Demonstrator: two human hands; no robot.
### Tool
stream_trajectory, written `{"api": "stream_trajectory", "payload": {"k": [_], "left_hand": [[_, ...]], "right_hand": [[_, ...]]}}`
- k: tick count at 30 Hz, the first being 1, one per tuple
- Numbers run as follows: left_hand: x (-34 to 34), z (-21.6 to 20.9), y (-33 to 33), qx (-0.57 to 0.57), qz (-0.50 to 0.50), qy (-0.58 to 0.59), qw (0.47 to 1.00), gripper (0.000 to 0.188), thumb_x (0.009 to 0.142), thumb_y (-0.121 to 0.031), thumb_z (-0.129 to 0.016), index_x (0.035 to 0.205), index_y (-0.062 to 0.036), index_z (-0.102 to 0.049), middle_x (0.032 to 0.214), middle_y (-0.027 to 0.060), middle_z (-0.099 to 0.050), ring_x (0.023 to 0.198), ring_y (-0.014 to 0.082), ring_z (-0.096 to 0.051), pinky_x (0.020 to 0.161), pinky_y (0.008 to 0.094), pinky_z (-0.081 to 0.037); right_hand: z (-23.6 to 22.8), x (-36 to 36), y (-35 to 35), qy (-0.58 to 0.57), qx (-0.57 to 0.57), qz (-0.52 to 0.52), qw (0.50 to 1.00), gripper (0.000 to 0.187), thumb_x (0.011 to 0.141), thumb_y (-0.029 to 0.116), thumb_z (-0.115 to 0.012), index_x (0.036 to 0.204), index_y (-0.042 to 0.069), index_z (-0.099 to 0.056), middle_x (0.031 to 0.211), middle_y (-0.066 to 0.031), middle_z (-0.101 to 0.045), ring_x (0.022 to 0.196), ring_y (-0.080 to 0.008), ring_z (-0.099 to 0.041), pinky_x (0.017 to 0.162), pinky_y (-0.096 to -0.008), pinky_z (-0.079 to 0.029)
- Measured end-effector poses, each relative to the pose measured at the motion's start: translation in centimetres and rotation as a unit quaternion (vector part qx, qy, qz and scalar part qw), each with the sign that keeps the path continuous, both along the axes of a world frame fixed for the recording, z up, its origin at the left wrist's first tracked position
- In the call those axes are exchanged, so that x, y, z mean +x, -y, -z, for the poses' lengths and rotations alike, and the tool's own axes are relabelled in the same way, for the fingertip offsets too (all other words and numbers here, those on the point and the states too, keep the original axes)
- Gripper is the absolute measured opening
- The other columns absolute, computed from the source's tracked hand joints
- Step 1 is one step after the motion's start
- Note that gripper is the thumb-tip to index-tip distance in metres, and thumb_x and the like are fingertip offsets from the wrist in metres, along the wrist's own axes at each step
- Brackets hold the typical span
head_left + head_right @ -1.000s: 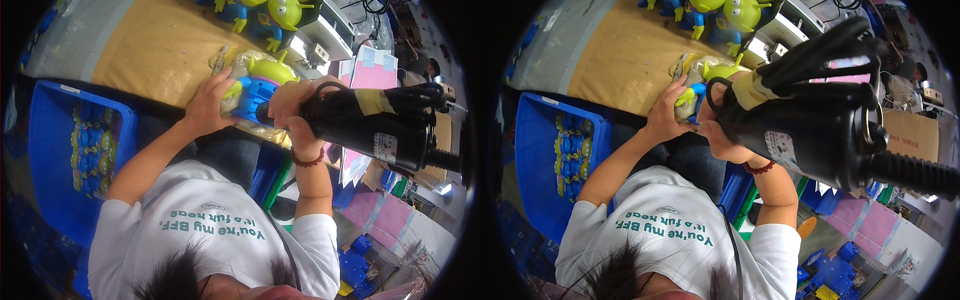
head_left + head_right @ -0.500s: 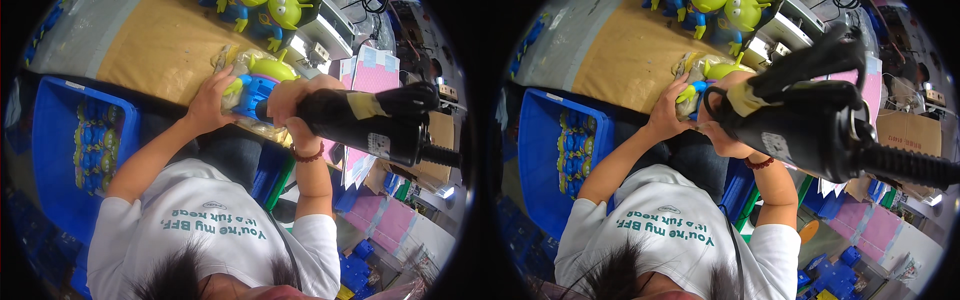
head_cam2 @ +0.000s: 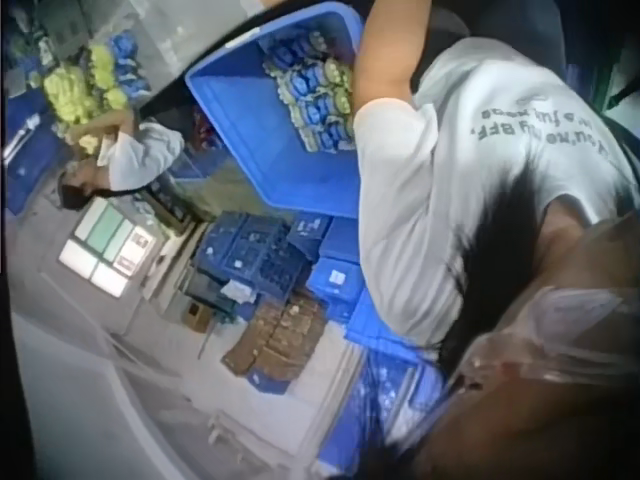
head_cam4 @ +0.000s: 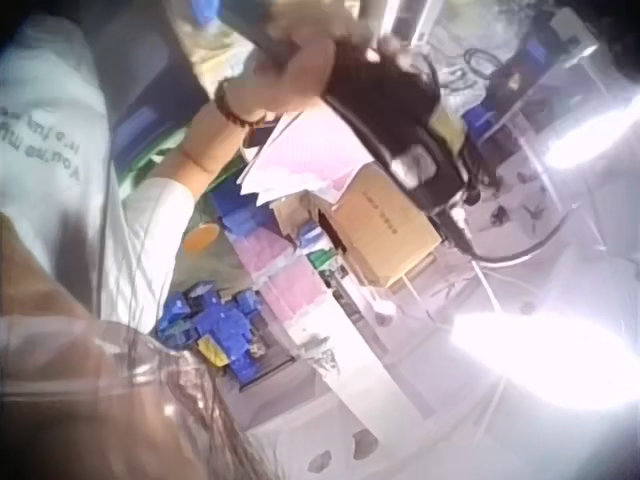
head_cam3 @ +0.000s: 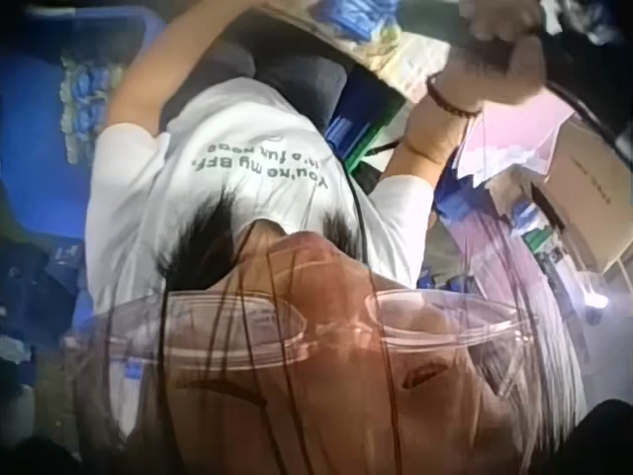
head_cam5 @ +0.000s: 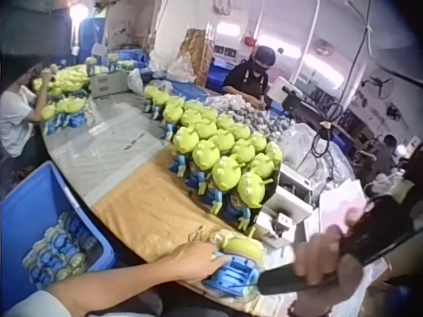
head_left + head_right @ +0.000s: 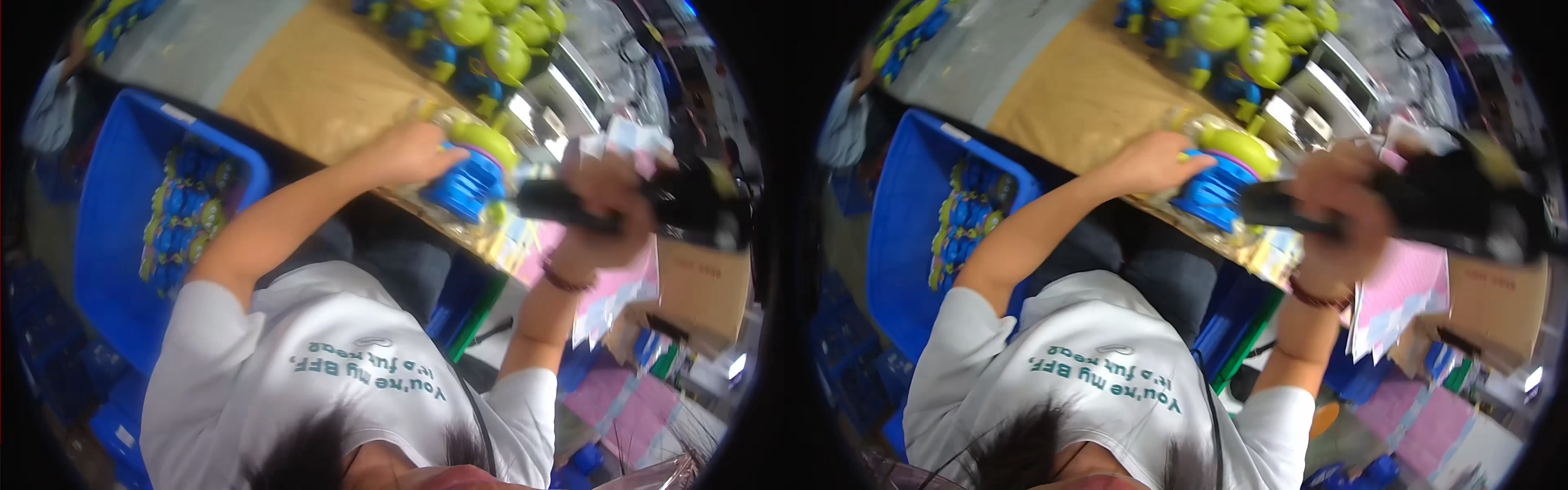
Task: Use a heat gun to process toy alien figures and place them into a blue storage bin.
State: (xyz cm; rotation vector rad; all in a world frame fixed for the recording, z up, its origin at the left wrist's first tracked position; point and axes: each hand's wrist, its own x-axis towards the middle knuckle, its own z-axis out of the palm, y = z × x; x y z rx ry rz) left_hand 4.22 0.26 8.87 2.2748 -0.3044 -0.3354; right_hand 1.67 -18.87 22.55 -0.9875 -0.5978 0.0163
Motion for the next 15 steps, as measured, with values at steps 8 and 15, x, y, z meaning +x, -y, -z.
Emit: {"api": "stream_trajectory", "payload": {"k": [8,15], "left_hand": [[-3.9,-2.0,-13.0,-0.424,-0.113,-0.146,0.886,0.037,0.095,-0.035,-0.052,0.105,-0.0004,-0.061,0.094,0.0086,-0.064,0.087,0.0172,-0.063,0.077,0.0318,-0.051],[-4.8,1.9,-39.2,-0.445,-0.521,0.129,0.717,0.032,0.098,-0.035,-0.049,0.119,-0.0105,-0.049,0.116,0.006,-0.055,0.114,0.0192,-0.051,0.096,0.0432,-0.041]], "right_hand": [[-3.5,0.6,9.8,-0.071,0.115,0.137,0.981,0.028,0.087,0.005,-0.055,0.111,-0.004,-0.045,0.076,-0.0026,-0.037,0.068,-0.0121,-0.037,0.066,-0.0273,-0.035],[2.7,1.2,11.5,-0.236,0.053,0.238,0.941,0.024,0.089,0.005,-0.058,0.11,-0.002,-0.048,0.076,-0.0016,-0.038,0.068,-0.0124,-0.039,0.067,-0.0266,-0.042]]}}
